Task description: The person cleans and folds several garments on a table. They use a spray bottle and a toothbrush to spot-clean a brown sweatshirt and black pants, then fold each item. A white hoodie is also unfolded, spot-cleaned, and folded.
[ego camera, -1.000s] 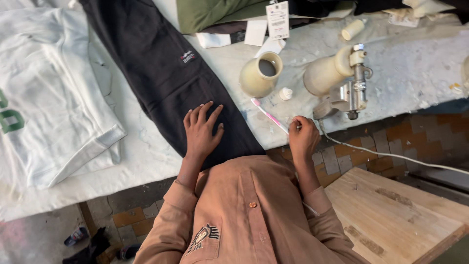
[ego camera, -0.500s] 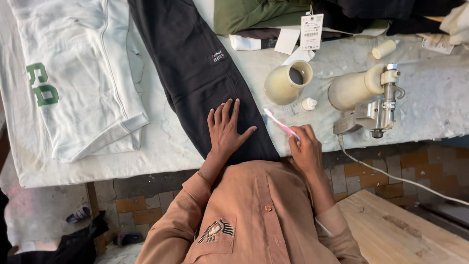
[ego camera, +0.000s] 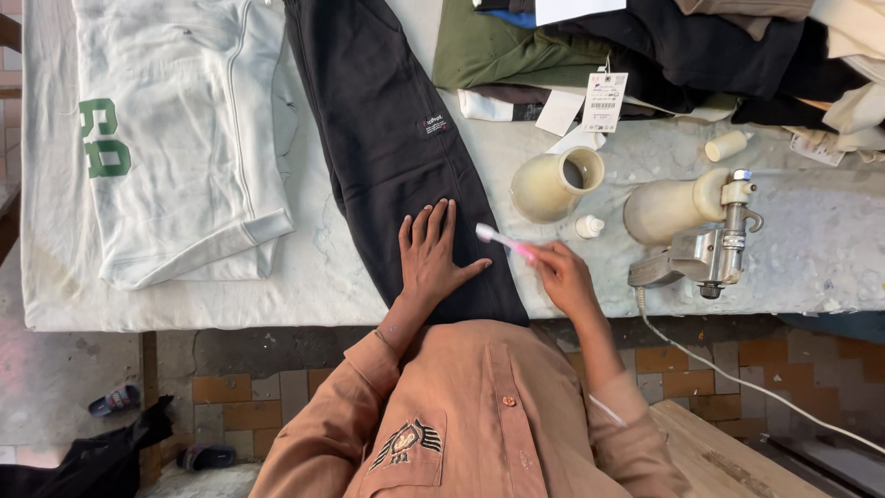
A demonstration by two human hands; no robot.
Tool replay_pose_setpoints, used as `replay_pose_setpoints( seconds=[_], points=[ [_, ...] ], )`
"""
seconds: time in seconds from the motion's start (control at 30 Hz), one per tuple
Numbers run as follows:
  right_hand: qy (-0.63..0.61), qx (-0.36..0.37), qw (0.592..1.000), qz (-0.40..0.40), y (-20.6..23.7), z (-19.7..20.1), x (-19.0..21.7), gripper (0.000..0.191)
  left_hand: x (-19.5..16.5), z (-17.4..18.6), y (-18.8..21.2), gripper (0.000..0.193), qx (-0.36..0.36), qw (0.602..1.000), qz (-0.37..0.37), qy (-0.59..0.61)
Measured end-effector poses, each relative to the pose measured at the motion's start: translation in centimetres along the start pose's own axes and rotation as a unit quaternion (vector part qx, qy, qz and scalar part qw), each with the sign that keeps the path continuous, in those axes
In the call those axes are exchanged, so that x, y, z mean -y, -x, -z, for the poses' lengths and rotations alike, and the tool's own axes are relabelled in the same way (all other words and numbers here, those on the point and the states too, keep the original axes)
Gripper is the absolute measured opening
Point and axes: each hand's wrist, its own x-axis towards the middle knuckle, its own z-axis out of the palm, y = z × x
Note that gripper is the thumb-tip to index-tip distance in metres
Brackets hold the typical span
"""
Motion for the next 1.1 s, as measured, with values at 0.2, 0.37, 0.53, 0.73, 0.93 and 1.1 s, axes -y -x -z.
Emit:
replay_pose_setpoints(
  seconds=[0.2,0.37,0.53,0.73,0.93,1.1],
  points=[
    [0.027,-0.009,0.999,0.032,-0.2,0.7,0.8,0.032,0.1,0.2,-0.1,0.122,-0.013,1.0,-0.006,0.004],
    [0.103,0.001,0.994,-0.019,-2.1,0.2,2.2,0.033,0.2,0.2,-0.1,0.122,0.005,1.0,0.003,0.001],
    [0.035,-0.081,0.996,0.006,-1.2,-1.2,1.8,0.028,0.1,0.7,-0.2,0.12,-0.003,1.0,-0.007,0.004],
    [0.006,-0.097,0.995,-0.015,0.9,-2.5,0.2,0.025,0.2,1.1,0.3,0.111,0.001,1.0,-0.019,0.013],
    [0.084,-0.157,0.983,-0.043,3.3,-1.5,2.0,0.024,0.7,1.0,2.6,0.082,0.086,0.959,-0.26,0.071],
    [0.263,-0.223,0.933,-0.107,7.0,1.6,2.3,0.03,2.0,2.3,-2.4,0.077,0.065,0.938,-0.333,0.074]
  ],
)
